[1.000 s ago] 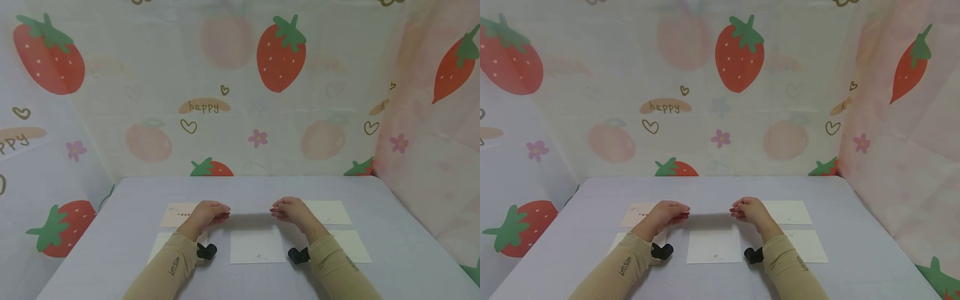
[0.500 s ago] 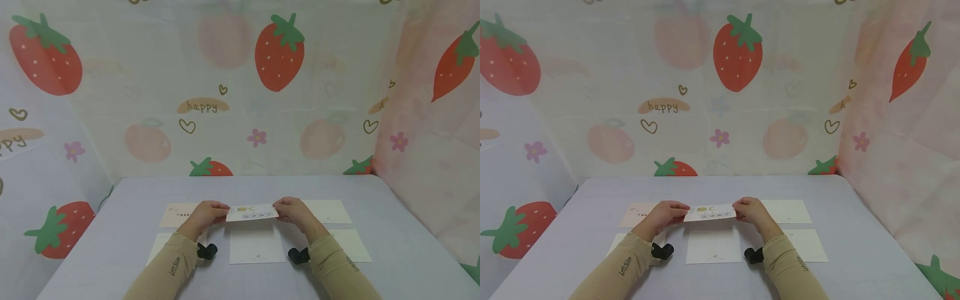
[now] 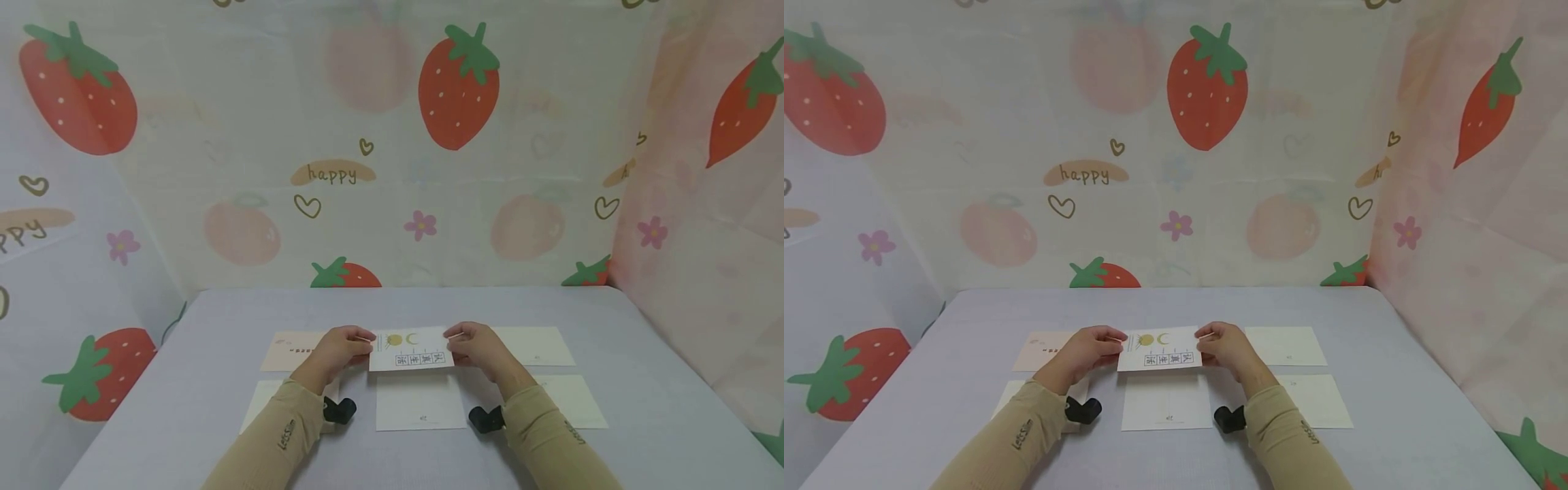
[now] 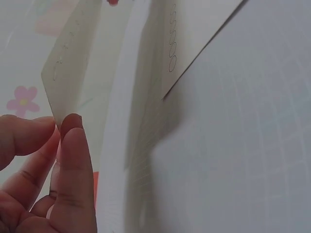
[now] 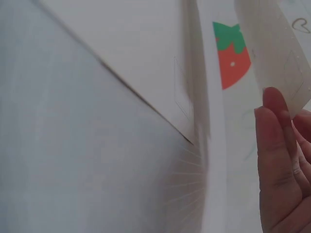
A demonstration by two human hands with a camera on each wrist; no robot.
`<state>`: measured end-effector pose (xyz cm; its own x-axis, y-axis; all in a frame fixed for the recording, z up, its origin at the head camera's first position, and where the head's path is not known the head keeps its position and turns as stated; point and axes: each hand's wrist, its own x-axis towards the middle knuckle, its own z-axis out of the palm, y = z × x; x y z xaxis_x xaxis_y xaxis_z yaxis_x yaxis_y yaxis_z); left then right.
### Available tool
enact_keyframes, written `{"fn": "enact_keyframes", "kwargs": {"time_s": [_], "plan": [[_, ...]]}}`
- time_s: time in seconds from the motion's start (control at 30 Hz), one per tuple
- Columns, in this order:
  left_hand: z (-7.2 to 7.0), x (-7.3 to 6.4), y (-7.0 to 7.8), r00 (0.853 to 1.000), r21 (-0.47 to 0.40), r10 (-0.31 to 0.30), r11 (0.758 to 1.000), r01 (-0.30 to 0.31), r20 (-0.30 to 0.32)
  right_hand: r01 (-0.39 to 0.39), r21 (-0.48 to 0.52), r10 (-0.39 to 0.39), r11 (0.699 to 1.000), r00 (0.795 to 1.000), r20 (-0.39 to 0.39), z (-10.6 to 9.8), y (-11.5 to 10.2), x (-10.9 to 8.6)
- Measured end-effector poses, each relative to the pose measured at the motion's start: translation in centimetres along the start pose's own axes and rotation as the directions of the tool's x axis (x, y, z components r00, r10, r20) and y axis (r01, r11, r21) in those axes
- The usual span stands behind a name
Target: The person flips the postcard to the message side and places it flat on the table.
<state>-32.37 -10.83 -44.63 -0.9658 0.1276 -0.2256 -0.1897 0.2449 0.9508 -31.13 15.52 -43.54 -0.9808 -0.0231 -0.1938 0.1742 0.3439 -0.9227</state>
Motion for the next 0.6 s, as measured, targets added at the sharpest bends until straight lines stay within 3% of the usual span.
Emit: {"fn": "enact_keyframes", "kwargs": {"time_s": [0.4, 0.6], "plan": [[0.14, 0.21, -0.13, 1.0, -0.037, 0.022, 0.999, -0.022, -0.001, 0.022, 0.039, -0.021, 0.999, 0.999, -0.025, -0.13, 0.22, 0.63], [0.23, 0.12, 0.01, 1.0, -0.062, -0.003, 0.998, 0.002, -0.011, 0.023, 0.039, -0.021, 0.999, 0.998, -0.051, -0.23, 0.07, 0.49]]}}
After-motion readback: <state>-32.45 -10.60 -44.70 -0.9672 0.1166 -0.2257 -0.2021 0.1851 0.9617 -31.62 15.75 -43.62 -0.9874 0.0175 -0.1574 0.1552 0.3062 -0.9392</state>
